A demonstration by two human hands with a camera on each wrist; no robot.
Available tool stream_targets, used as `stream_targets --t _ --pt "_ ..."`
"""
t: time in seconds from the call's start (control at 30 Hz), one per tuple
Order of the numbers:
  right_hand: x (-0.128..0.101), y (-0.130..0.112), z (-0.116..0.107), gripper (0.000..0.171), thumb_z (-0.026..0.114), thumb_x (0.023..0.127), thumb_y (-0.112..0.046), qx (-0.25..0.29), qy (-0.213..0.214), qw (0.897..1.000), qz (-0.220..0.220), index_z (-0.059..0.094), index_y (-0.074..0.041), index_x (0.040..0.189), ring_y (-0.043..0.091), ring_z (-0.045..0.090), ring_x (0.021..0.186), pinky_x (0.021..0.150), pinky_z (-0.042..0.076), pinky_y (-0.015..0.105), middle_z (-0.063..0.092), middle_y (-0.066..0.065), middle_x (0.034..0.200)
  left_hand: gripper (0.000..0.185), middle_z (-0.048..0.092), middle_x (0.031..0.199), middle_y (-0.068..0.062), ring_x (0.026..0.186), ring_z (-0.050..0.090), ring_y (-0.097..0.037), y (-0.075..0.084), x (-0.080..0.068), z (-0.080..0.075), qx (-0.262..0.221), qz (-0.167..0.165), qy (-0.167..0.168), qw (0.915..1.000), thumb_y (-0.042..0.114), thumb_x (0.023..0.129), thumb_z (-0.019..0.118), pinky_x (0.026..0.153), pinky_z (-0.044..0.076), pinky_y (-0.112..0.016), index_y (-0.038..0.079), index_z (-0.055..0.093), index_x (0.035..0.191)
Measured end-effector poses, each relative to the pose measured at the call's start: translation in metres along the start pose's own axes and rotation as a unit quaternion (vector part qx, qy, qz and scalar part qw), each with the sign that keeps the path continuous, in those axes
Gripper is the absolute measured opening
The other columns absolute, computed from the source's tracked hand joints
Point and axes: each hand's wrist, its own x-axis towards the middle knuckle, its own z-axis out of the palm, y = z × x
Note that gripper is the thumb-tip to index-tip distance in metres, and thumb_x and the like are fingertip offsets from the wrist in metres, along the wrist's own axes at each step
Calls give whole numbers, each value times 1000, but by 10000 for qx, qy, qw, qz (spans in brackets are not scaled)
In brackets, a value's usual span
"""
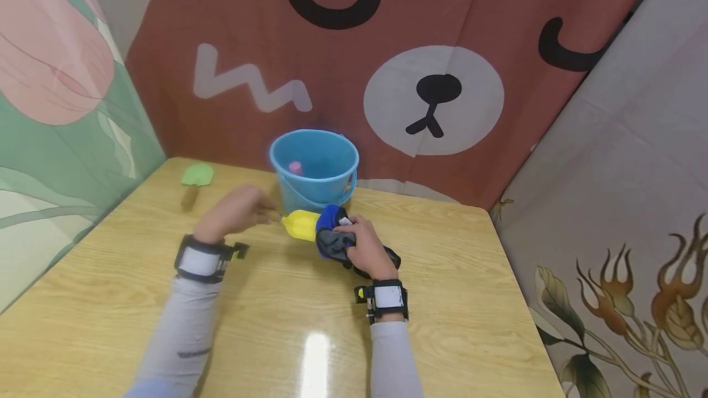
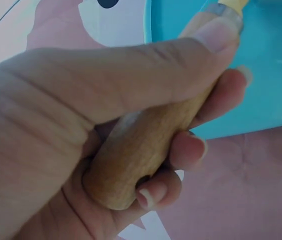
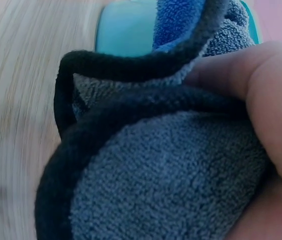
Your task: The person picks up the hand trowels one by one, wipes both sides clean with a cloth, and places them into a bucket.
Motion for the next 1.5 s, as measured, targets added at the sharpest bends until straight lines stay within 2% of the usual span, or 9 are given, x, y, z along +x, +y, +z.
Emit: stream_targets --t 0.23,0.43,0.57,0.67,0.83,1.1,1.4,1.5 --pt "0 5 -2 49 64 83 16 81 157 9998 -25 75 -12 122 37 50 129 109 42 56 56 16 132 10 74 79 3 73 62 -15 -2 -2 -2 -105 -104 -34 9999 5 83 84 73 54 -36 10 81 90" --pt "1 6 -6 53 61 81 18 308 754 9956 -468 74 -14 122 37 47 132 108 41 60 54 16 137 9 72 76 4 71 59 -13 -2 -2 -1 -268 -13 -163 9995 3 83 83 72 53 -35 10 81 88" --pt "2 2 -6 55 61 80 19 406 911 9922 -748 75 -15 121 36 48 131 108 40 60 55 15 135 9 71 76 5 73 60 -13 2 0 2 -267 -34 -243 9993 4 83 83 74 53 -36 11 81 87" --pt "4 -1 -3 52 62 83 18 463 876 9910 -896 75 -16 120 34 50 128 109 39 58 56 13 132 11 69 74 6 75 60 -14 6 2 6 -215 108 -219 9995 3 81 83 76 54 -37 13 78 83" --pt "7 -8 3 47 63 86 15 569 739 9899 -1070 75 -16 120 33 50 126 109 40 56 57 12 130 21 64 72 6 77 60 -15 12 5 13 -279 397 -79 9988 0 80 82 77 53 -38 12 66 79" --pt "10 -11 10 49 64 83 16 560 503 9914 -1068 76 -16 118 29 52 126 110 41 53 60 7 125 21 65 71 6 73 62 -13 16 9 19 -216 268 -118 9993 -3 80 81 75 53 -35 11 67 78" --pt "8 -16 8 51 62 81 18 360 77 9968 -716 76 -14 118 31 51 125 109 41 53 59 9 124 18 71 77 5 79 65 -14 19 9 18 -139 306 -54 9994 0 80 83 78 55 -38 12 71 83" --pt "6 -16 7 51 61 81 19 335 -86 9975 -624 75 -12 119 31 51 125 109 42 52 58 10 124 17 68 74 6 77 63 -14 19 8 18 -133 258 -109 9995 -1 80 83 76 54 -37 12 71 80"
